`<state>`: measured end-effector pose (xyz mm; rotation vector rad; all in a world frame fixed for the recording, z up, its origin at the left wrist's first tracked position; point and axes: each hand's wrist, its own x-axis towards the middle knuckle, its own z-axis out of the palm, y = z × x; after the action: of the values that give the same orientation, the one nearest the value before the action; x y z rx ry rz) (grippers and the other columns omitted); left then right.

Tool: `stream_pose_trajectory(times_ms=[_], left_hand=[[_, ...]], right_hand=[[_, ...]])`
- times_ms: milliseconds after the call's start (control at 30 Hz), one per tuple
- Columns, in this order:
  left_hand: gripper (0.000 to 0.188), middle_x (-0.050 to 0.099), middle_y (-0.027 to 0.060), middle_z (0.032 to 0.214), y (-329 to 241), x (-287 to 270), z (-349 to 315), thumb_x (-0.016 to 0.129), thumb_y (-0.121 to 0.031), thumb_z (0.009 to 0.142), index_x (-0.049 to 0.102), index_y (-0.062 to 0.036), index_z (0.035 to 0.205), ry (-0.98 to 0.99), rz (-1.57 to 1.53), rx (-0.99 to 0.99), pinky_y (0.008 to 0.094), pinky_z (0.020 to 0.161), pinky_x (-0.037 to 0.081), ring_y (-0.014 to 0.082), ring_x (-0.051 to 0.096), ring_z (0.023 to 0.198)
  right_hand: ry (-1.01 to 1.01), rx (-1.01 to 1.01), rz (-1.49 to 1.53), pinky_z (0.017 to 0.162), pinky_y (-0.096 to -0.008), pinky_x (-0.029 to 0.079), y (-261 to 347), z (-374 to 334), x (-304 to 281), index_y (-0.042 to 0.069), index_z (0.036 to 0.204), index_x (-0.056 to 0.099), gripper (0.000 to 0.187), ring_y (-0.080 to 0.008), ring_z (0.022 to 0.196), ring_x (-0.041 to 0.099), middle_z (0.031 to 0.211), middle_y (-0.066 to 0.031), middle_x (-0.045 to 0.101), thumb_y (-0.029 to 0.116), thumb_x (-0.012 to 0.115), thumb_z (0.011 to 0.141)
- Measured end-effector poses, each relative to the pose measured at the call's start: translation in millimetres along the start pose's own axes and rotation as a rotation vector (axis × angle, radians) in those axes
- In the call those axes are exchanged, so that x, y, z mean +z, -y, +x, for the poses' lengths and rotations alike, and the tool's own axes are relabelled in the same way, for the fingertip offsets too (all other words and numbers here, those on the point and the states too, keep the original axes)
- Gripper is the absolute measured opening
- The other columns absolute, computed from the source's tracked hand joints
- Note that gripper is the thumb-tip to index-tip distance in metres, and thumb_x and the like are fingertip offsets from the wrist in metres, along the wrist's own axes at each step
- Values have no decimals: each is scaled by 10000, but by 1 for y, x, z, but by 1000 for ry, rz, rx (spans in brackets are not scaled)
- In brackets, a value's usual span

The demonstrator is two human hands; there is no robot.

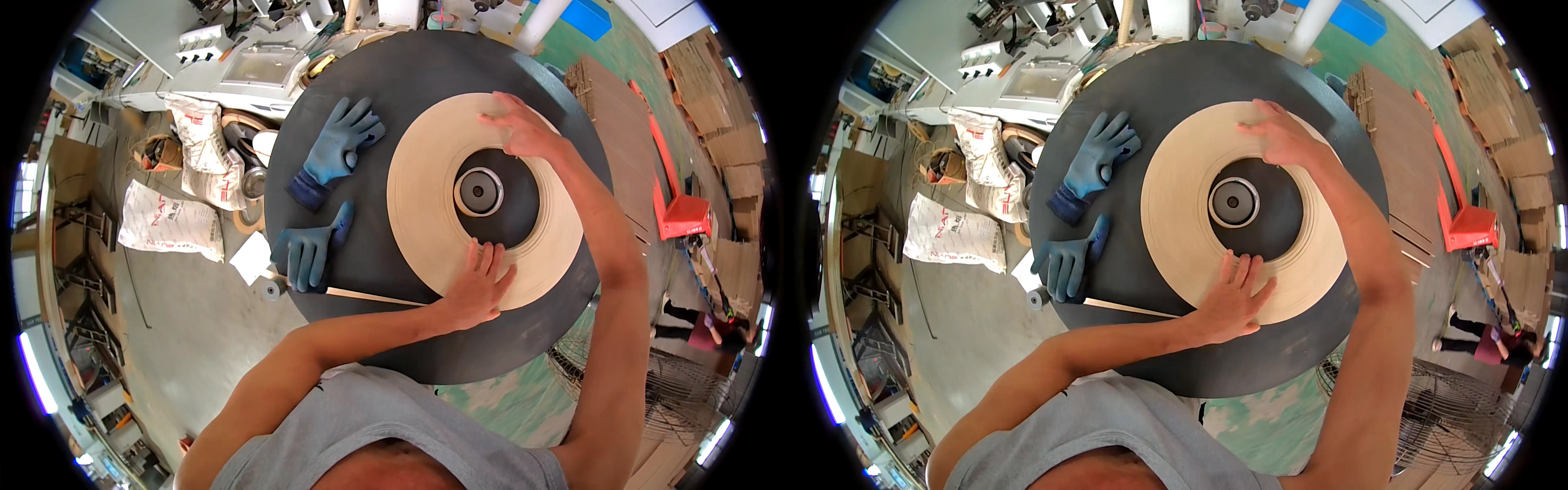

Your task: The person removes their gloves, picks up a roll of wooden veneer from a workspace, and applies adhesive tape to the end of the roll to secure it.

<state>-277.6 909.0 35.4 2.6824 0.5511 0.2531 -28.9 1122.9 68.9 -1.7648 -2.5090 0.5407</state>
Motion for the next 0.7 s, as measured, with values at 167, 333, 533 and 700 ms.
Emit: stream_pose_trajectory(times_ms=[167, 333, 533, 700], left_hand=[[892, 440, 351, 1378, -11, 16, 24, 804, -512, 717, 502, -28, 1403, -83, 59, -90, 694, 1083, 268, 494, 425, 1241], [933, 407, 396, 1383, -10, 22, 40, 775, -526, 748, 440, 15, 1431, -92, 21, -137, 682, 1076, 265, 519, 407, 1239], [893, 349, 388, 1467, -5, 9, 48, 775, -497, 753, 471, -7, 1435, -54, -46, -84, 647, 1119, 232, 520, 352, 1325], [875, 350, 374, 1490, 10, -3, 36, 788, -465, 754, 477, -23, 1441, -46, -7, 33, 624, 1156, 228, 513, 347, 1373]], right_hand=[[-49, 138, -294, 1137, -459, 370, 58, 8, 0, 204, 1280, 703, 583, -397, 1373, 424, 1461, -211, 496, 24, 669, 727], [-686, 221, 354, 907, -399, 523, 142, -76, -3, 55, 1191, 704, 311, -369, 1042, 654, 1142, -188, 695, 111, 657, 889], [-991, 837, 345, 866, -352, 538, 112, -238, 108, -12, 1180, 698, 297, -252, 991, 703, 1089, -154, 728, 65, 642, 898], [-1079, 1235, 606, 829, -369, 534, 123, -260, 149, -40, 1101, 693, 276, -326, 914, 692, 1035, -185, 716, 124, 659, 882]])
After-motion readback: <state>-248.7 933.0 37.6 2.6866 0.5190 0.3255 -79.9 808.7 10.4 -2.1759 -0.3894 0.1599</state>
